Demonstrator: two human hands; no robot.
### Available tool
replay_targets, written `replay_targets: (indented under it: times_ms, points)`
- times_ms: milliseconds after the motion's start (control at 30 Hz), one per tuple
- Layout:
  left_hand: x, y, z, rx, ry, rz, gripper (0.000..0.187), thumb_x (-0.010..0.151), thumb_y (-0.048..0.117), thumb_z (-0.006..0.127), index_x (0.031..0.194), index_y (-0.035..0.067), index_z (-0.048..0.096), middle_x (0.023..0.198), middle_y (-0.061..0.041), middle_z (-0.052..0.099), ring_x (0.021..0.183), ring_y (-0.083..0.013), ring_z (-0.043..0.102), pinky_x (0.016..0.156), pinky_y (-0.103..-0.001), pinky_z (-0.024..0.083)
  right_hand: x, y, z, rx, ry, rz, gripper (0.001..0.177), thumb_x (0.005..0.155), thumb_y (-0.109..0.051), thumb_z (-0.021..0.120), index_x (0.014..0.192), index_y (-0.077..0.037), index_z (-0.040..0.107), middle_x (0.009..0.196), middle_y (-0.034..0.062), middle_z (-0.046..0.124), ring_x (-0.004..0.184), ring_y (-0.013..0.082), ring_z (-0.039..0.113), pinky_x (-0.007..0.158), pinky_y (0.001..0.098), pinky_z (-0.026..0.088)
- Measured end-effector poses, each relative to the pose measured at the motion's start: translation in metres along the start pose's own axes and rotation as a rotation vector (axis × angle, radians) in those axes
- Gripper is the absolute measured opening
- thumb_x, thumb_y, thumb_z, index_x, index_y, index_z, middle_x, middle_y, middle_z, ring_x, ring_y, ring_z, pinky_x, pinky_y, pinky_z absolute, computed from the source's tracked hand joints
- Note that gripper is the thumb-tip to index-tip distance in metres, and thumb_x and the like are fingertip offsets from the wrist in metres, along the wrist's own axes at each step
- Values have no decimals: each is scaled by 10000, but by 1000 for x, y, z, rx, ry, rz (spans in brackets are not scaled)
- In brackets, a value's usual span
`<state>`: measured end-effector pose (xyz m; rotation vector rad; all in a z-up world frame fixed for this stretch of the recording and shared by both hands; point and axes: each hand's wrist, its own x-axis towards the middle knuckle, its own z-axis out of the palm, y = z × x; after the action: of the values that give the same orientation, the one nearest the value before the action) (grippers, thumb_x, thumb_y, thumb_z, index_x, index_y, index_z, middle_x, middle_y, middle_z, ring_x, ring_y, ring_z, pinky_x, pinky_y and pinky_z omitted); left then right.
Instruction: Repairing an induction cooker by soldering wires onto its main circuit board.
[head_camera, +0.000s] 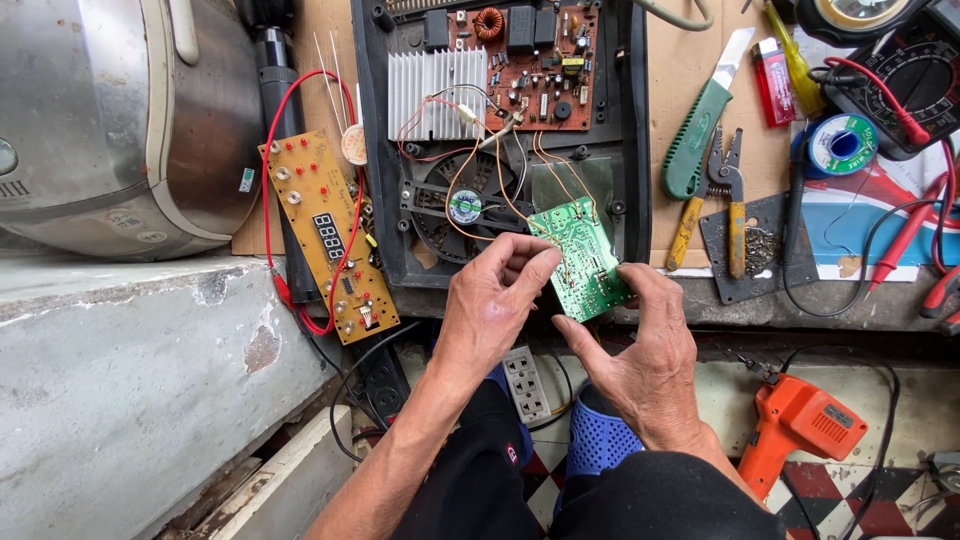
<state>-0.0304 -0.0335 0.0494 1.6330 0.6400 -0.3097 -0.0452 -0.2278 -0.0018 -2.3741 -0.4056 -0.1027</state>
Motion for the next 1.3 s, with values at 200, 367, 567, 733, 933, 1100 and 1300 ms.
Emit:
replay_targets:
  times_ms: [200, 367, 567, 733, 933, 1100, 1300]
  points:
    - [6, -3, 3, -7, 80, 77, 239, 952, 358, 806, 1033, 146, 879, 912, 42, 820, 850, -56, 712, 805, -235, 596, -2, 5, 3, -19, -16, -5, 814, 870, -403, 955, 1464, 0, 570, 1440, 196, 649, 1335, 352, 646, 1085, 458, 564]
    - [9, -8, 6, 23, 92, 119, 209, 927, 336, 835, 1036, 169, 896, 983, 32, 842, 863, -63, 737, 812, -238, 601, -2, 4, 3, 2, -21, 11, 808, 874, -395, 949, 1467, 0, 569, 1437, 192, 644, 1337, 347, 641, 1097, 459, 556]
    - [9, -2, 10, 45, 85, 111, 181, 908, 311, 853, 1027, 186, 905, 987, 45, 833, 838, -55, 726, 787, -233, 593, -1, 2, 1, 32, -20, 36, 761, 891, -360, 937, 1448, 15, 578, 1407, 187, 658, 1279, 324, 666, 1083, 427, 557]
    - [13, -9, 12, 46, 79, 203, 178, 927, 284, 848, 1049, 166, 901, 941, 40, 809, 788, -50, 697, 760, -231, 578, 0, -2, -4, 65, -49, 112, 740, 901, -328, 918, 1476, -9, 578, 1396, 156, 674, 1168, 280, 696, 1046, 401, 565]
    - [14, -12, 11, 136, 57, 311, 157, 975, 298, 802, 1056, 188, 879, 911, 44, 769, 797, -81, 699, 778, -265, 562, 0, -1, -3, 46, -43, 104, 688, 942, -326, 879, 1478, -8, 586, 1375, 150, 687, 1140, 275, 707, 1058, 404, 558]
    - [12, -10, 10, 112, 61, 290, 159, 995, 288, 770, 1033, 167, 864, 942, 33, 774, 818, -84, 723, 786, -262, 585, 1, -3, -3, 50, -46, 102, 718, 914, -315, 908, 1481, -18, 583, 1371, 146, 683, 1090, 271, 705, 1016, 406, 573]
    - [13, -18, 10, 104, 75, 298, 154, 1004, 276, 756, 1036, 158, 850, 1006, 17, 782, 818, -88, 734, 809, -257, 598, 1, -2, -1, 41, -36, 90, 737, 893, -318, 932, 1472, -17, 588, 1363, 145, 685, 1085, 272, 690, 1009, 399, 568]
